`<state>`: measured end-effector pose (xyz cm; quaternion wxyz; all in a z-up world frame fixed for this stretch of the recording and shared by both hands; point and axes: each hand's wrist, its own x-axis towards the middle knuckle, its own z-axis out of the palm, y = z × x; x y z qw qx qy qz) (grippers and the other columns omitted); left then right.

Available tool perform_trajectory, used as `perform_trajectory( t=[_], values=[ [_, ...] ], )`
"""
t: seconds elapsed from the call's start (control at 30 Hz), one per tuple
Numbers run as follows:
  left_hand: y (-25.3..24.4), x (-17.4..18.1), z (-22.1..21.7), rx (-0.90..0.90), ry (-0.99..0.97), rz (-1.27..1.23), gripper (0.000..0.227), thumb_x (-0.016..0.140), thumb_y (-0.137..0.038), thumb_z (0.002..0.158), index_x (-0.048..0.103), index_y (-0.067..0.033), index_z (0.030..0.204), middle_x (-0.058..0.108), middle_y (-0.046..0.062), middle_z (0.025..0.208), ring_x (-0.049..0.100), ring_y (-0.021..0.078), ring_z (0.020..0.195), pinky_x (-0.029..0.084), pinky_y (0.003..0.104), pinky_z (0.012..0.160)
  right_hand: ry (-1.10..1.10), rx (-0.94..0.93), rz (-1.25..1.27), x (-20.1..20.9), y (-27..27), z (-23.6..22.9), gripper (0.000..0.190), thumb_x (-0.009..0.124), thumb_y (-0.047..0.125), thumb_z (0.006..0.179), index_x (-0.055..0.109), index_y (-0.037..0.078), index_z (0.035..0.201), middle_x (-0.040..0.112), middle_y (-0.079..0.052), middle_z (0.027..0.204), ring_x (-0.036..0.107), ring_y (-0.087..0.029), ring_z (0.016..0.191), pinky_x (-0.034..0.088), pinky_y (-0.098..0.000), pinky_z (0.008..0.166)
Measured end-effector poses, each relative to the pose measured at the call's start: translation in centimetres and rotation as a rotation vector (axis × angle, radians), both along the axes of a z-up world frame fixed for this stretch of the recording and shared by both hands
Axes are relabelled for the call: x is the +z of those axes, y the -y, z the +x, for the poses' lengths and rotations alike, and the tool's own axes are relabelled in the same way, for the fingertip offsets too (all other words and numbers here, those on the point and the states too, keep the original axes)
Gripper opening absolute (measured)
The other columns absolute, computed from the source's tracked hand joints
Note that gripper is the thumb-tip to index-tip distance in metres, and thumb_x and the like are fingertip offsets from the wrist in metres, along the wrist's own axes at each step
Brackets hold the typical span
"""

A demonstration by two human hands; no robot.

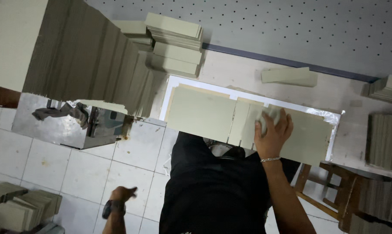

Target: The person assembles books by placing stacks of blank pages onto a work surface, covering them with a red cover sheet, and then inserting pre-bound book sections into the assembly. The process is repeated multiple times.

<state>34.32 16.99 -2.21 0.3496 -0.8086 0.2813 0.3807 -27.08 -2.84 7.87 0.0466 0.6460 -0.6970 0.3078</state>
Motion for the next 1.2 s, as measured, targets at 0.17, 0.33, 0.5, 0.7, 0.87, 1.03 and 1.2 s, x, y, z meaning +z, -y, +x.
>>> perform_trajectory(
  t=[0.17, 0.33, 0.5, 0.7, 0.87, 1.03, 1.2],
  values=[
    [4.3, -2.1, -3.5, -0.593, -0.031, -0.726, 0.050, 0.084, -0.040, 0.092, 0.041, -0.0289, 0.115, 0.019, 0.017, 0.114, 0.078, 0.0334, 0.085, 0.067, 0.040, 0.094, 0.000, -0.036, 0.021, -1.7, -0.9, -0.5, 0.031, 0.074, 0.031, 0.107, 0.078, 0.013, 0.131, 0.048, -0.028, 0.164, 0.037, -0.053, 0.154, 0.030, -0.0693, 0.124],
    [15.1, 19.0, -15.8, 0.427, -0.469, -0.588, 0.104, 0.044, -0.092, 0.098, 0.072, -0.0042, 0.147, 0.066, 0.023, 0.152, 0.058, 0.0375, 0.147, 0.052, 0.047, 0.121, 0.010, -0.017, -0.012, -1.1, -2.1, -1.0, 0.033, 0.075, 0.031, 0.108, 0.074, 0.011, 0.134, 0.043, -0.024, 0.160, 0.039, -0.054, 0.149, 0.030, -0.0702, 0.121],
    [17.5, 19.5, -21.9, -0.172, -0.739, -1.242, 0.042, 0.088, -0.036, 0.093, 0.082, -0.0166, 0.129, 0.072, 0.016, 0.121, 0.076, 0.0422, 0.114, 0.065, 0.044, 0.100, -0.015, -0.008, -0.033, -0.7, -2.8, -1.0, 0.040, 0.070, 0.039, 0.108, 0.073, 0.010, 0.136, 0.043, -0.027, 0.157, 0.042, -0.052, 0.149, 0.031, -0.0679, 0.124],
    [22.6, 18.8, -31.3, -0.766, -0.692, -1.521, 0.055, 0.082, -0.036, 0.096, 0.071, -0.0111, 0.144, 0.060, 0.028, 0.151, 0.052, 0.0560, 0.145, 0.042, 0.064, 0.121, 0.032, 0.006, 0.162, -1.2, -2.5, 1.9, 0.053, 0.069, 0.045, 0.108, 0.068, 0.011, 0.149, 0.038, -0.035, 0.163, 0.029, -0.065, 0.151, 0.020, -0.0810, 0.118],
    [24.7, 11.8, -34.7, -0.987, -0.592, -1.408, 0.069, 0.075, -0.052, 0.097, 0.061, -0.0172, 0.156, 0.038, 0.019, 0.176, 0.030, 0.0482, 0.163, 0.024, 0.063, 0.132, 0.015, 0.017, 0.331, 0.8, -2.1, 4.5, 0.062, 0.067, 0.042, 0.108, 0.055, 0.016, 0.163, 0.030, -0.033, 0.173, 0.019, -0.062, 0.159, 0.019, -0.0807, 0.120],
    [25.8, 10.6, -34.5, -0.949, -0.441, -1.436, 0.090, 0.070, -0.074, 0.091, 0.056, -0.0185, 0.160, 0.035, 0.024, 0.176, 0.027, 0.0526, 0.163, 0.016, 0.069, 0.131, 0.001, -0.132, 0.466, 1.6, -1.4, 3.5, 0.074, 0.061, 0.054, 0.109, 0.051, 0.008, 0.166, 0.033, -0.038, 0.172, 0.024, -0.063, 0.159, 0.024, -0.0776, 0.122],
    [25.9, 10.3, -31.9, -0.870, -0.262, -1.489, 0.100, 0.066, -0.082, 0.088, 0.049, -0.0214, 0.166, 0.034, 0.026, 0.175, 0.023, 0.0526, 0.164, 0.017, 0.072, 0.126, -0.093, -0.362, 0.404, -2.4, -3.4, -4.5, 0.107, 0.080, 0.051, 0.089, 0.034, 0.001, 0.171, 0.033, -0.046, 0.165, 0.033, -0.070, 0.150, 0.035, -0.0804, 0.116]
  ],
)
